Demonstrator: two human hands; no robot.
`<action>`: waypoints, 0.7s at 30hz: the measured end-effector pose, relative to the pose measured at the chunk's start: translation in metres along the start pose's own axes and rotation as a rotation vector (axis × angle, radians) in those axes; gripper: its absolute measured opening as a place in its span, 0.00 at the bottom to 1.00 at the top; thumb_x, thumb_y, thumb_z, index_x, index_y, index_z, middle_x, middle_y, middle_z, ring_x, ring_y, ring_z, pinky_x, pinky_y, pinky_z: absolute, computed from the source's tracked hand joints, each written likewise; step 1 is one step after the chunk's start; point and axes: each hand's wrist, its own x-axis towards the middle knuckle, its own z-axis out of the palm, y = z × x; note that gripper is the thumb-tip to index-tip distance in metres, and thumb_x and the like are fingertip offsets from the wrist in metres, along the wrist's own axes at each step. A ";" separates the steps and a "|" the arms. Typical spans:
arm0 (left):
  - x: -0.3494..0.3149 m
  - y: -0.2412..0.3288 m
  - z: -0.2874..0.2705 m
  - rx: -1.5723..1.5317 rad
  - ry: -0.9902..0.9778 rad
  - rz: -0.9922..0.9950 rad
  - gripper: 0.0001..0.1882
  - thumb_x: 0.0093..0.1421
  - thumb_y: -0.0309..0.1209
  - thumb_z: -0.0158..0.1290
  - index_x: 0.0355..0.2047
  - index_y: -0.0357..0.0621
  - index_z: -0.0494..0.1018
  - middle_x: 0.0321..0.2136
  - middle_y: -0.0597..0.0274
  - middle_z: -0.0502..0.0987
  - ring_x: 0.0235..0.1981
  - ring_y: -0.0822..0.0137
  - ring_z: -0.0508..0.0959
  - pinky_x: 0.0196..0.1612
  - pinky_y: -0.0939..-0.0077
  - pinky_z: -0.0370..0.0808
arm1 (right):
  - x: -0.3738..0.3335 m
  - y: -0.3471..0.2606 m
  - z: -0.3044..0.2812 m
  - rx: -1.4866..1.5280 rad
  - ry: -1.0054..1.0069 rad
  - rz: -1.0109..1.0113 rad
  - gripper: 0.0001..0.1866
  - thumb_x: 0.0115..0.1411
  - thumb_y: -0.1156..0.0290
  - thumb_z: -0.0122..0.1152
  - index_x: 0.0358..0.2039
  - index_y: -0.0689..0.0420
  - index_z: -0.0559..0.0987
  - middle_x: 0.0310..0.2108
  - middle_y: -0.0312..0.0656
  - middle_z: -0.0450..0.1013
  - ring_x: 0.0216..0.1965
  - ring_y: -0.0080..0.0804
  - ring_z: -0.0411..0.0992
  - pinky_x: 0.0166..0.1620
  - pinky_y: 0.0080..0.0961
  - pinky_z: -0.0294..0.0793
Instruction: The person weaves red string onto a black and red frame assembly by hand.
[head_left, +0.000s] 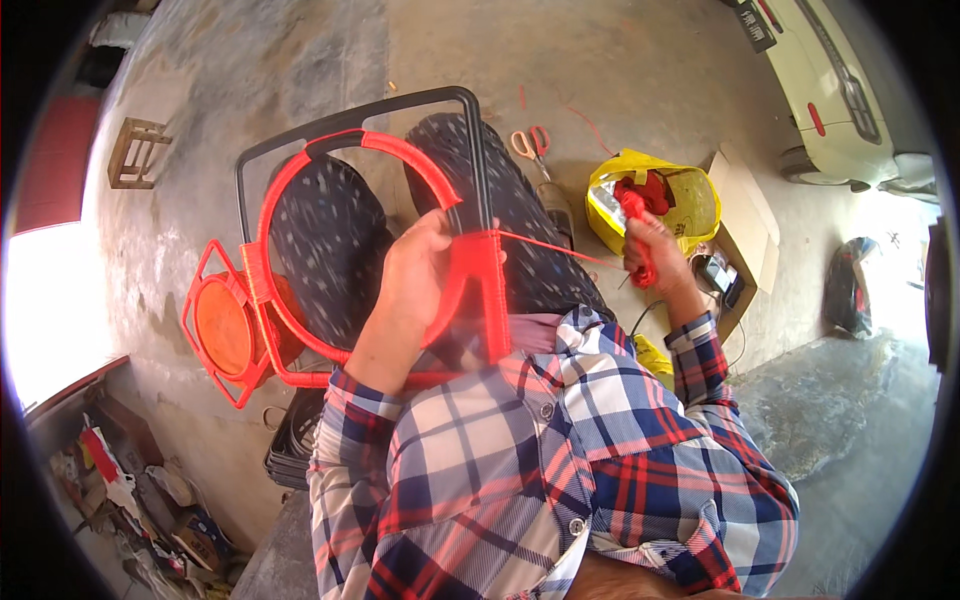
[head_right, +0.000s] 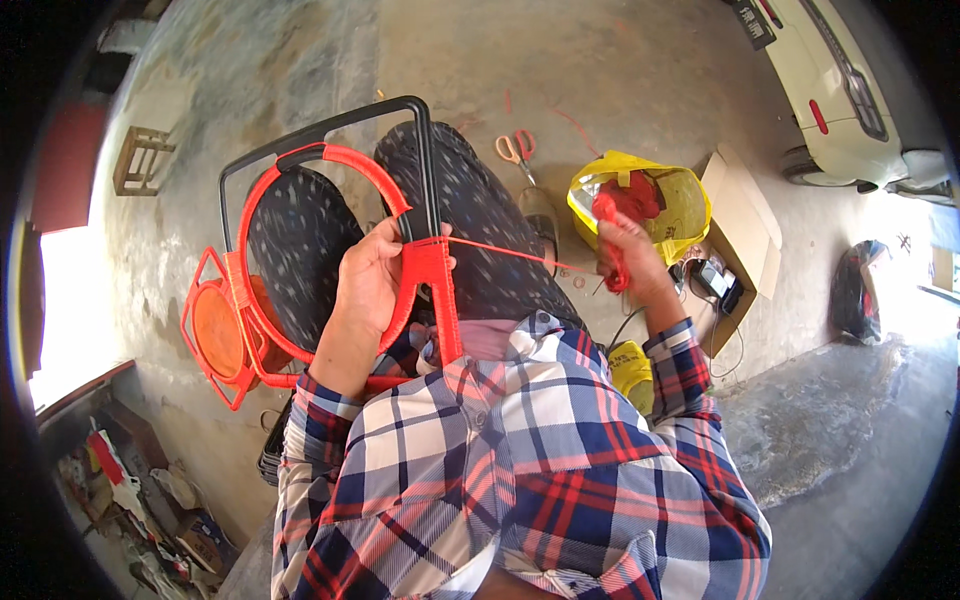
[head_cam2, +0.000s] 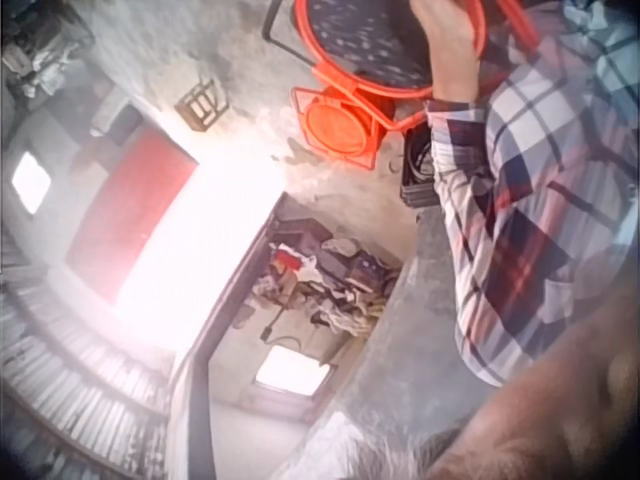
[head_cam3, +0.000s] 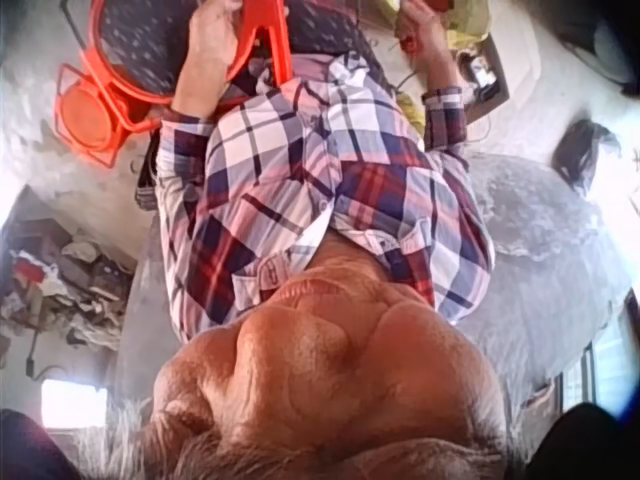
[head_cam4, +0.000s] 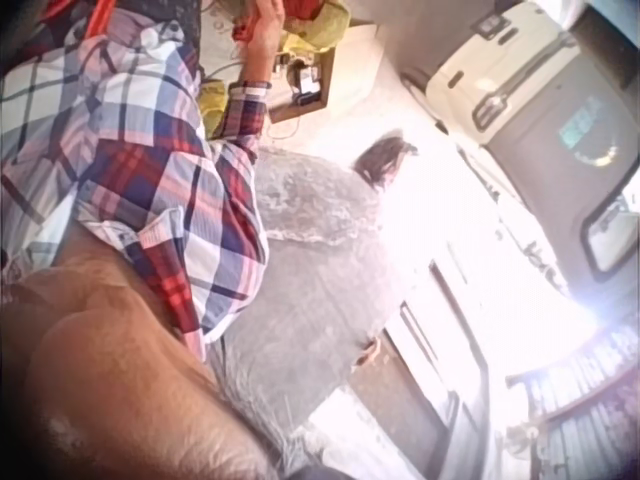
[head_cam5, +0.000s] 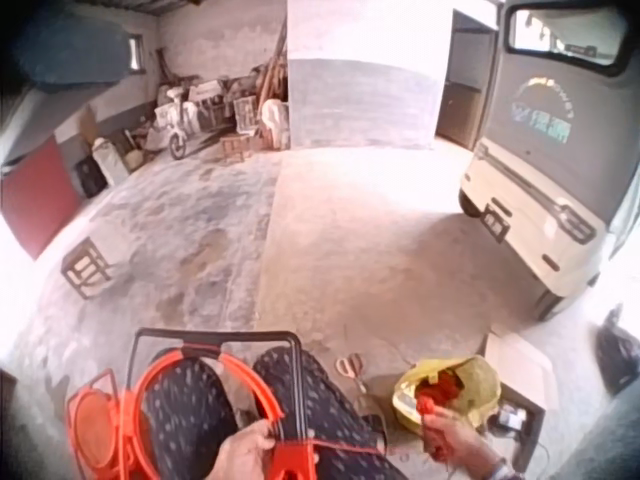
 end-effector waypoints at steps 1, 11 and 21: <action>-0.003 0.000 -0.001 0.000 0.004 -0.023 0.24 0.52 0.29 0.41 0.48 0.31 0.68 0.45 0.40 0.75 0.44 0.47 0.78 0.51 0.49 0.74 | 0.004 0.009 0.001 0.013 -0.019 0.047 0.07 0.65 0.64 0.53 0.33 0.50 0.68 0.15 0.26 0.57 0.13 0.17 0.55 0.17 0.18 0.58; 0.010 -0.022 -0.042 -0.045 0.091 0.067 0.22 0.57 0.36 0.44 0.49 0.33 0.68 0.42 0.43 0.76 0.43 0.51 0.77 0.51 0.55 0.73 | 0.053 -0.013 0.071 0.111 0.131 -0.206 0.08 0.63 0.67 0.52 0.40 0.54 0.74 0.20 0.32 0.65 0.18 0.22 0.64 0.21 0.20 0.62; 0.003 -0.019 -0.019 0.555 0.317 0.443 0.19 0.58 0.20 0.48 0.50 0.37 0.66 0.39 0.62 0.73 0.38 0.72 0.72 0.46 0.78 0.69 | 0.041 -0.031 0.192 -1.158 0.039 -1.397 0.16 0.43 0.67 0.70 0.34 0.52 0.77 0.38 0.37 0.71 0.43 0.40 0.71 0.43 0.34 0.73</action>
